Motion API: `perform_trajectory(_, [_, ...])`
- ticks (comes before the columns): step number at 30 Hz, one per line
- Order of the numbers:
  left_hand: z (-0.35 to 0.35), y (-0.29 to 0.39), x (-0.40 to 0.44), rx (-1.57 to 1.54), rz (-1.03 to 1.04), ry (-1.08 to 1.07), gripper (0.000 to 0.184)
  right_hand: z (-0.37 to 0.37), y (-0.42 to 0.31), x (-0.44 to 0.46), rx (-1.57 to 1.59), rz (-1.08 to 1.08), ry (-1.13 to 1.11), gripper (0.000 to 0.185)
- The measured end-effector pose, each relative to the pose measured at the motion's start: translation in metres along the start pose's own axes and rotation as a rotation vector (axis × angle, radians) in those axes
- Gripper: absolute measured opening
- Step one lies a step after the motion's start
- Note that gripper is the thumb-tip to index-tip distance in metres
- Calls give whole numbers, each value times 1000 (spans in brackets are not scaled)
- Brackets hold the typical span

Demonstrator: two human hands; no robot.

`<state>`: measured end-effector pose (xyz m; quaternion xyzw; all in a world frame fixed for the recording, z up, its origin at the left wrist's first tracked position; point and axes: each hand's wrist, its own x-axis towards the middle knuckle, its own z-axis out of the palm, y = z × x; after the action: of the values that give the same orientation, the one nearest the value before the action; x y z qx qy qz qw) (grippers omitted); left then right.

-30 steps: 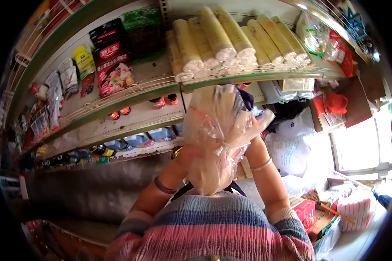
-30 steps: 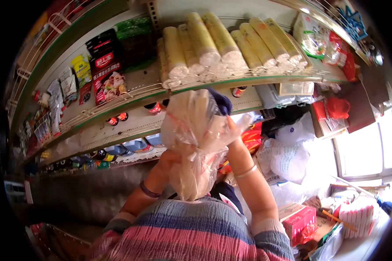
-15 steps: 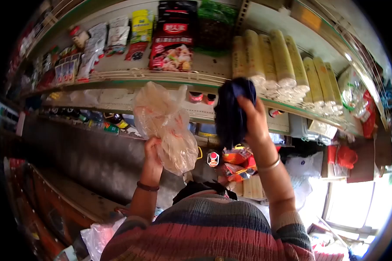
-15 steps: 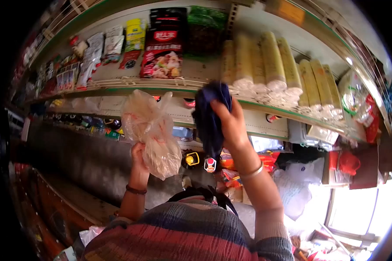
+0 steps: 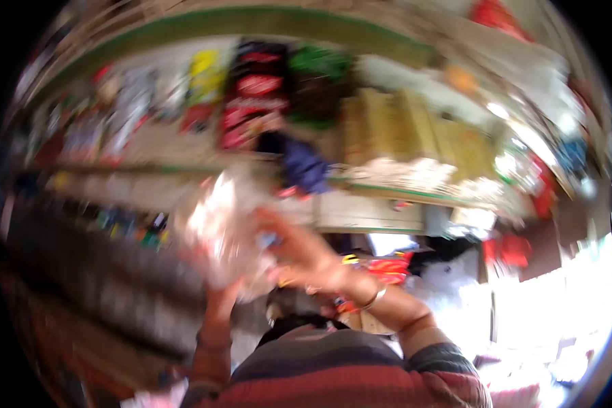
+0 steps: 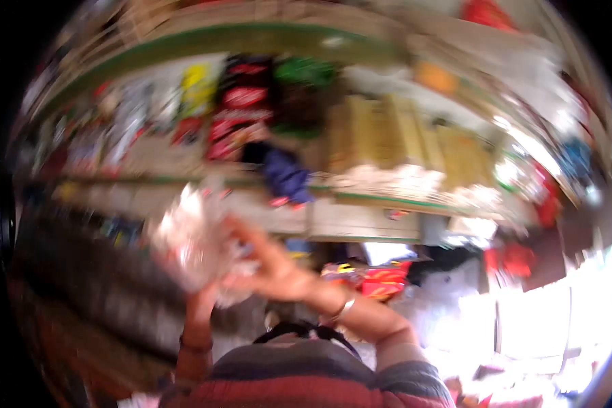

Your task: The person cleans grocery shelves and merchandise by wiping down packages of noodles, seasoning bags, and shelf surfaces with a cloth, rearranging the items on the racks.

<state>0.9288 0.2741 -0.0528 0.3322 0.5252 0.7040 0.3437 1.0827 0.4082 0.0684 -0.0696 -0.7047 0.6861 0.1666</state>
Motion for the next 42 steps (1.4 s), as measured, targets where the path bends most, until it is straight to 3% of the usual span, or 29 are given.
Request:
perform_trajectory(2, [39, 18, 6, -479, -111, -38, 62, 16, 12, -12, -444, -303, 155, 107])
perform_trajectory(3, [59, 27, 8, -709, -174, -37, 63, 21, 0, -18, -515, -286, 290, 114])
perform_trajectory(6, [91, 47, 14, 811, 626, -370, 64, -1, 2, -41, -338, -226, 521, 92])
perform_trajectory(8, [126, 74, 15, 1014, 815, -343, 70, -14, -9, -65, 80, -58, 540, 75])
perform_trajectory(9, [139, 76, 13, 846, 647, -384, 83, -22, -12, -76, 19, -197, 642, 65])
perform_trajectory(12, [172, 106, 5, 873, 789, -384, 89, -48, -29, -120, 292, -245, 762, 61])
perform_trajectory(13, [177, 108, 6, 950, 852, -392, 103, -58, -36, -131, 388, -383, 760, 61])
perform_trajectory(16, [208, 90, 12, 579, 793, -438, 102, -83, -61, -171, 530, -504, 867, 69])
perform_trajectory(19, [276, 87, -10, -390, 36, -600, 103, -104, -84, -207, 554, -580, 948, 87])
perform_trajectory(22, [320, 79, -5, -406, -1, -649, 108, -133, -116, -246, 472, -675, 998, 93])
perform_trajectory(25, [371, 93, 4, -259, 87, -676, 94, -186, -127, -307, 227, -595, 995, 90])
perform_trajectory(26, [385, 97, 11, -199, 120, -690, 90, -208, -134, -328, 111, -590, 1003, 84])
perform_trajectory(28, [424, 118, 34, -59, 418, -738, 77, -252, -157, -362, -75, -605, 1053, 70])
perform_trajectory(30, [477, 157, 39, -122, 501, -751, 71, -292, -193, -382, -160, -613, 1161, 54])
perform_trajectory(34, [577, 226, 69, -76, 802, -834, 61, -354, -280, -394, -306, -1010, 1150, 62])
perform_trajectory(36, [615, 268, 71, -54, 740, -862, 59, -393, -310, -404, -457, -1041, 1266, 73])
perform_trajectory(38, [650, 288, 96, 13, 702, -879, 58, -426, -339, -406, -566, -1004, 1126, 80])
perform_trajectory(39, [666, 295, 111, 70, 662, -829, 55, -455, -352, -410, -580, -870, 1111, 82])
perform_trajectory(42, [695, 302, 137, 183, 601, -726, 54, -521, -365, -403, -848, -599, 1190, 89])
